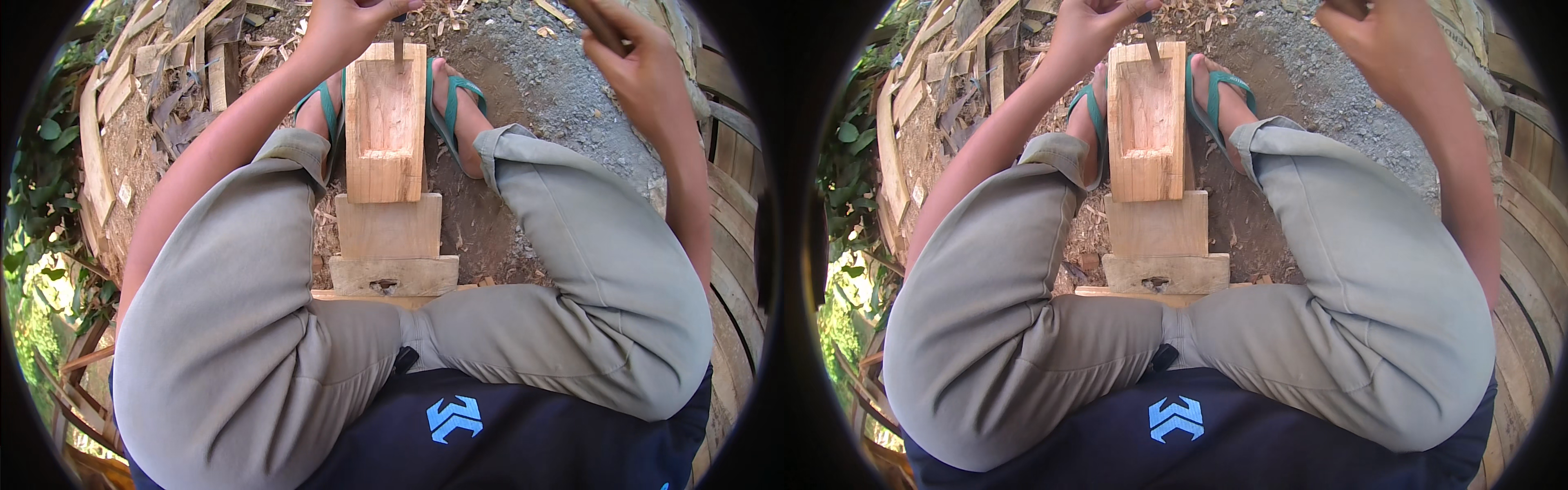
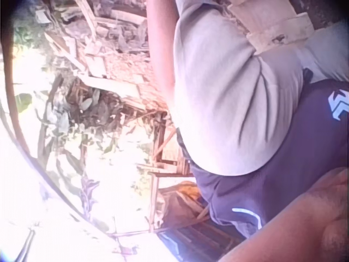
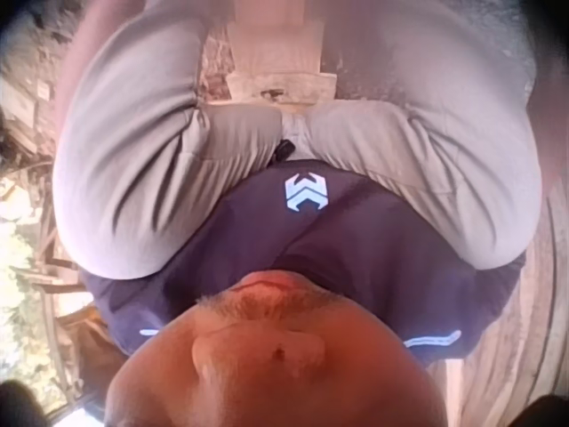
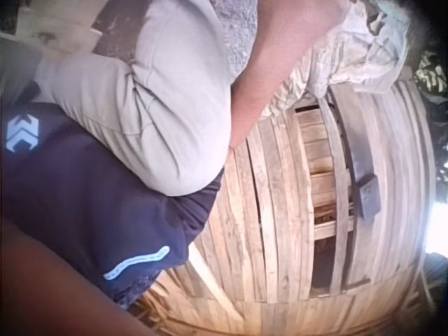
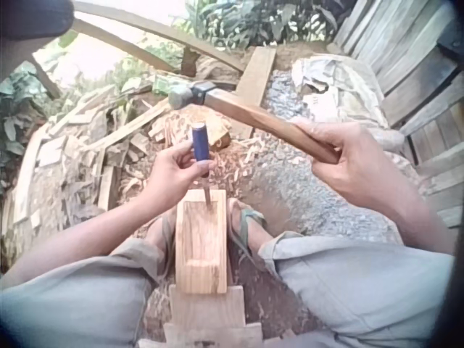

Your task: The person chisels a rectangular slot into a block of wood using a hammer and a chisel, then sets the tools aside and handles the wood block.

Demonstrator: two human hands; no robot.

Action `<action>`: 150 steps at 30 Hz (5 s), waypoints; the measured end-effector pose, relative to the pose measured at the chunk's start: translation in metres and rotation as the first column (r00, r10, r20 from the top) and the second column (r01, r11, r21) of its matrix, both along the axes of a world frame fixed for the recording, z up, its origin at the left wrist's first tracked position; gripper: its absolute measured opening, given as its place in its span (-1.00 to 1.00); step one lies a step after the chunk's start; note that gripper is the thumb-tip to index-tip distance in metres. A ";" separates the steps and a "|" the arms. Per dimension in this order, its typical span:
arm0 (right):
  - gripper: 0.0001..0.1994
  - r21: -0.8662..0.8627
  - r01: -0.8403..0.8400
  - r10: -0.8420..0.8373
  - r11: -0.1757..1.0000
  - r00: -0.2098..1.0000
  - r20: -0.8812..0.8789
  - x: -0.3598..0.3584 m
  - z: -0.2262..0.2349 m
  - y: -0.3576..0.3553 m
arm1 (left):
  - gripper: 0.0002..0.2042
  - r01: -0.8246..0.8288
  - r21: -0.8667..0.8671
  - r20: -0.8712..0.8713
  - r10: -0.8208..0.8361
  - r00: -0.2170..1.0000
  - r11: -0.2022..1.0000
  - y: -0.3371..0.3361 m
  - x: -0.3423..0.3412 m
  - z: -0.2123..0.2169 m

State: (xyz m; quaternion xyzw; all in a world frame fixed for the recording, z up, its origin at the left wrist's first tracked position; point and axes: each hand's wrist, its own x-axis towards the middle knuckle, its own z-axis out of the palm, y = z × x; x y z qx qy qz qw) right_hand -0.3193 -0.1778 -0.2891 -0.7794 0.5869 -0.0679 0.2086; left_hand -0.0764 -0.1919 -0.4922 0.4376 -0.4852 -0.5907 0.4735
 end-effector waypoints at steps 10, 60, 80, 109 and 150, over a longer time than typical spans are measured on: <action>-0.48 -0.058 -0.061 0.063 0.996 0.998 0.020 -0.007 -0.012 -0.003 | -0.76 0.020 -0.002 -0.063 -0.020 0.998 1.000 -0.005 -0.010 -0.004; -0.45 -0.071 -0.030 0.028 0.997 0.999 -0.039 -0.004 -0.005 -0.017 | -0.71 0.066 -0.046 0.055 -0.063 0.996 0.997 -0.018 -0.017 -0.015; -0.49 0.219 0.225 -0.252 0.949 0.962 0.101 -0.046 0.000 -0.045 | -0.63 0.043 -0.064 0.101 -0.037 0.994 0.997 -0.003 -0.016 -0.004; -0.85 0.111 0.144 -0.147 0.983 0.989 0.020 0.007 0.038 -0.014 | -0.55 0.000 -0.205 0.277 0.058 0.959 0.979 -0.003 -0.009 -0.025; -0.82 0.156 0.133 -0.086 0.979 0.957 -0.279 0.006 0.018 -0.016 | -0.54 -0.019 -0.151 0.260 0.058 0.964 0.988 -0.007 -0.017 -0.023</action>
